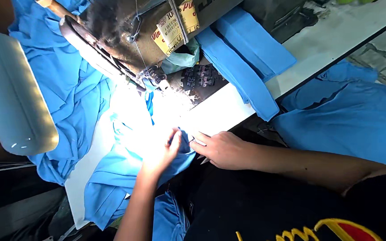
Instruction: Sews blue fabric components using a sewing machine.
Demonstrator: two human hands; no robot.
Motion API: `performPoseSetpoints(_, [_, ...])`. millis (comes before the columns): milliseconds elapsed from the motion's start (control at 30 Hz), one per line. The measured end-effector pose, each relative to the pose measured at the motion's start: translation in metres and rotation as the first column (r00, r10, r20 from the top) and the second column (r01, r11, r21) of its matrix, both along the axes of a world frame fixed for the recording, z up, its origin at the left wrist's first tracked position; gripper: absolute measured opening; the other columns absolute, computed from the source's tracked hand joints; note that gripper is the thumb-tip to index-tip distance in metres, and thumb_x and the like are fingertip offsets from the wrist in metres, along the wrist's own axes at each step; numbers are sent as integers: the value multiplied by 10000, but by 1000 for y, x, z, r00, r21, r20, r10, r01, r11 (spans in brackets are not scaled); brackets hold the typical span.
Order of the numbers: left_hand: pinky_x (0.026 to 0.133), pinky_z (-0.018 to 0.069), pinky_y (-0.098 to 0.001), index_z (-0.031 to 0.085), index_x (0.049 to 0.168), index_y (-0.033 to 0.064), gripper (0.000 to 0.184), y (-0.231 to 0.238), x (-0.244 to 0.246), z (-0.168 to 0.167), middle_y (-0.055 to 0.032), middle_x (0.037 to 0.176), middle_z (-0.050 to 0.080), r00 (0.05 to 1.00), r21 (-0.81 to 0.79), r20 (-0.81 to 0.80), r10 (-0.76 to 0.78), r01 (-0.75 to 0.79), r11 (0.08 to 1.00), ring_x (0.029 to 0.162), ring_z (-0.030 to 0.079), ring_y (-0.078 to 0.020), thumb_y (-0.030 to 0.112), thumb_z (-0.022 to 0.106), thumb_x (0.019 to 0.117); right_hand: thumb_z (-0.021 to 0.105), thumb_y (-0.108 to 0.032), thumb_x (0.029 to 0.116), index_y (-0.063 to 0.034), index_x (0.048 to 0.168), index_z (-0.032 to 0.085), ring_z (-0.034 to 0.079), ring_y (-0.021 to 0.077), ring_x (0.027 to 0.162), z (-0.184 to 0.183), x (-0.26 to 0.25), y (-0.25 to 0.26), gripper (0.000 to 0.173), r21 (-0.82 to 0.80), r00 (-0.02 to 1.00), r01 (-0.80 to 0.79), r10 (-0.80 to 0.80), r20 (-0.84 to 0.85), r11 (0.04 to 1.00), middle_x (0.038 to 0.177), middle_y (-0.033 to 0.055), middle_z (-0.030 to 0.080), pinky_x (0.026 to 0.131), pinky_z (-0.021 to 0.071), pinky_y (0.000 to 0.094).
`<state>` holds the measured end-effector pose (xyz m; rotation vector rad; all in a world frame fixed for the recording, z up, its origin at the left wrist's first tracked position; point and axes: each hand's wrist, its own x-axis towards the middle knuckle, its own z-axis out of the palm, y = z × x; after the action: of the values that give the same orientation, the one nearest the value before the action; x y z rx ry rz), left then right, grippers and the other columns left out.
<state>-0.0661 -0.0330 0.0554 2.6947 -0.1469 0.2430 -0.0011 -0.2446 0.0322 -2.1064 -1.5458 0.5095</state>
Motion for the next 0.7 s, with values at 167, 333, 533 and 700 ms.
performPoseSetpoints(167, [882,509,-544,732,987,-74,176,15,59,3,-246,1003,717,995,119,67,72,-79,990,981,691,-398,38,599,962,663,-60,917,-39,1230,674,663,311,623,-6,0,-1,315,73,998,-1,-4,64,997,1334,238,608,509,518,436])
performPoseSetpoints(333, [930,482,-568,748,924,12,164,17,40,-20,-190,1170,679,1000,151,22,8,-11,988,1101,636,-385,114,622,951,655,-56,909,-40,1235,679,661,310,615,-10,-2,-4,327,114,996,18,-27,81,993,1311,234,627,500,515,435])
performPoseSetpoints(533, [1002,498,-478,768,943,-8,213,2,5,-29,-214,1261,678,1000,-29,7,-14,14,999,1177,646,-335,129,607,925,652,-60,908,-42,1227,691,647,288,565,-14,-2,-4,322,185,993,16,-37,109,983,1312,229,644,474,506,414])
performPoseSetpoints(700, [1027,488,-482,772,1050,-12,266,-2,-5,-31,-226,1279,669,998,-59,33,47,-45,997,1196,640,-349,152,579,966,657,-52,901,-45,1248,698,651,280,573,-15,-3,-4,349,175,991,20,-42,123,984,1348,224,632,478,506,405])
